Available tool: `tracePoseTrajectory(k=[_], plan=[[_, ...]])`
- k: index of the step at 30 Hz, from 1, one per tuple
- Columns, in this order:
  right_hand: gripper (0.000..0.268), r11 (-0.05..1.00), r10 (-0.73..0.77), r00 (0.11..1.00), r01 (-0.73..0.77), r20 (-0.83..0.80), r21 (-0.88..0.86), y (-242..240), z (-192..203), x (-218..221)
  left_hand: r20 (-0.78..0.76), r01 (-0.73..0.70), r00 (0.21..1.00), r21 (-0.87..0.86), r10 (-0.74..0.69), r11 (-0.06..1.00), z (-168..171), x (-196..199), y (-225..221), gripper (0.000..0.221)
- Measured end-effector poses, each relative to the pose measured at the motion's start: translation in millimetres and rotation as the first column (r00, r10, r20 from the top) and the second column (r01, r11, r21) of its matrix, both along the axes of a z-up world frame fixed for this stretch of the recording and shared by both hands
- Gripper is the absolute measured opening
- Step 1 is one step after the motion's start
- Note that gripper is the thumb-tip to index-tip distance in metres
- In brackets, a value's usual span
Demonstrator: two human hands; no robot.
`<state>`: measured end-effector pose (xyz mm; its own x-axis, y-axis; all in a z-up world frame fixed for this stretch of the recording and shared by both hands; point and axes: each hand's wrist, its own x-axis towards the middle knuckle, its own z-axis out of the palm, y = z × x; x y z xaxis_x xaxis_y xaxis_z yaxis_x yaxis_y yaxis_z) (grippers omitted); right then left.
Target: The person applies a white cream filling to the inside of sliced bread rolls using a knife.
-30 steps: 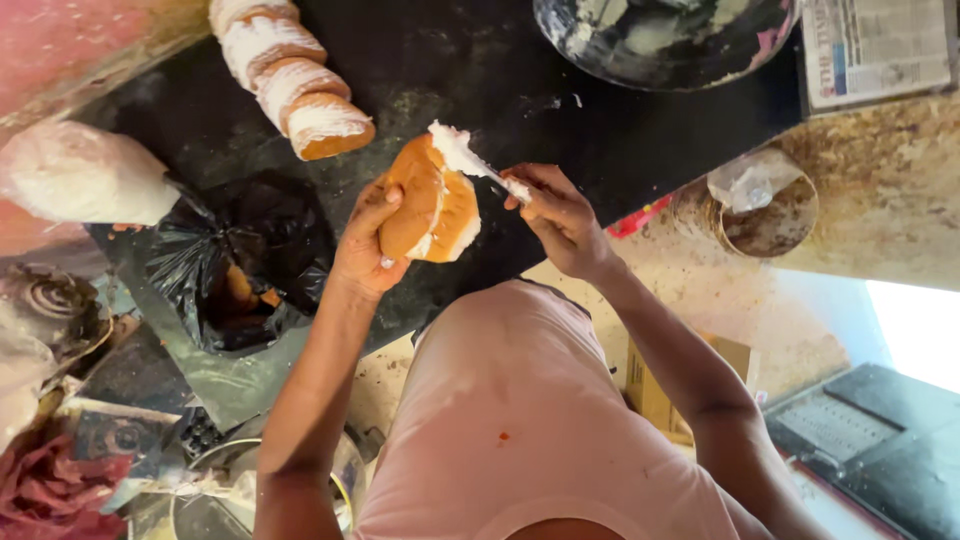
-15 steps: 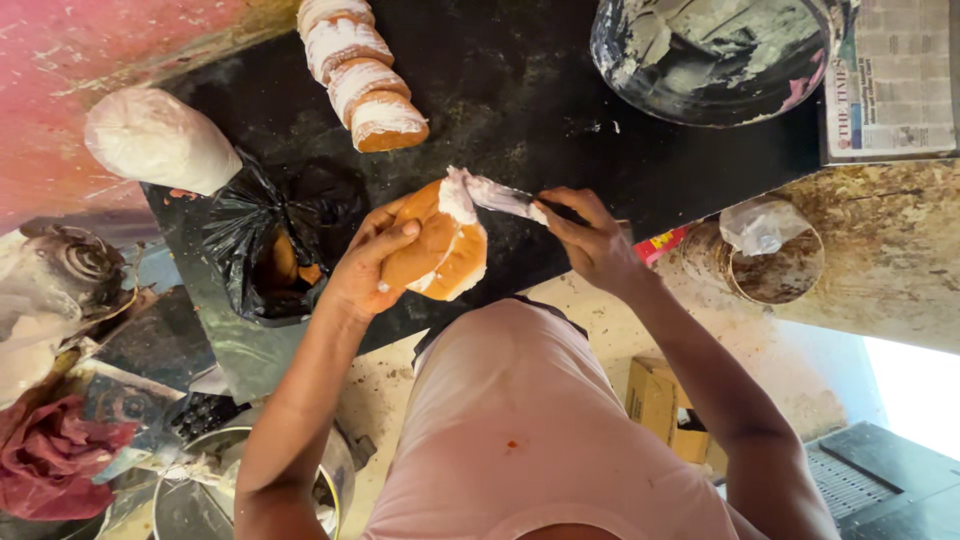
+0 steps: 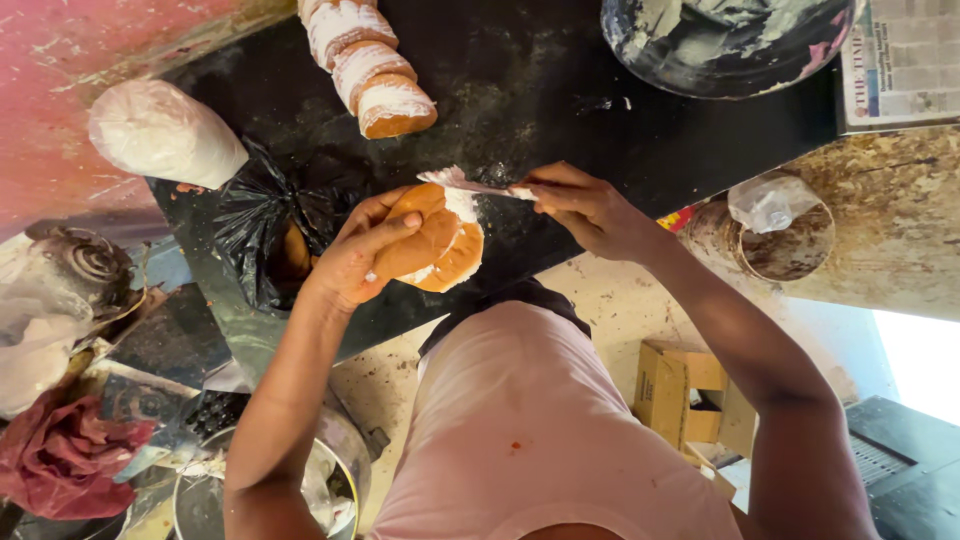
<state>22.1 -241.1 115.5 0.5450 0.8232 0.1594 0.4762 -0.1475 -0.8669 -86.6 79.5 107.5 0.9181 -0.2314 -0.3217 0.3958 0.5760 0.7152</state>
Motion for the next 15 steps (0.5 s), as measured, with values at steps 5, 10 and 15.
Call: tracePoseTrajectory(k=[5, 10, 15], plan=[[0.038, 0.982, 0.002, 0.999, 0.005, 0.035, -0.187, -3, 7, -17, -0.067, -0.082, 0.995, -0.036, 0.079, 0.996, -2, -3, 0, 0.047], [0.035, 0.985, -0.039, 0.987, 0.065, 0.157, -0.16, 2, 7, -31, -0.152, -0.224, 0.968, -0.183, 0.198, 0.957, 2, -4, -5, 0.049], [0.037, 0.968, -0.149, 0.984, 0.165, 0.099, -0.187, 10, 16, -39, -0.059, -0.209, 0.978, -0.273, 0.201, 0.939, -3, 0, -11, 0.049]])
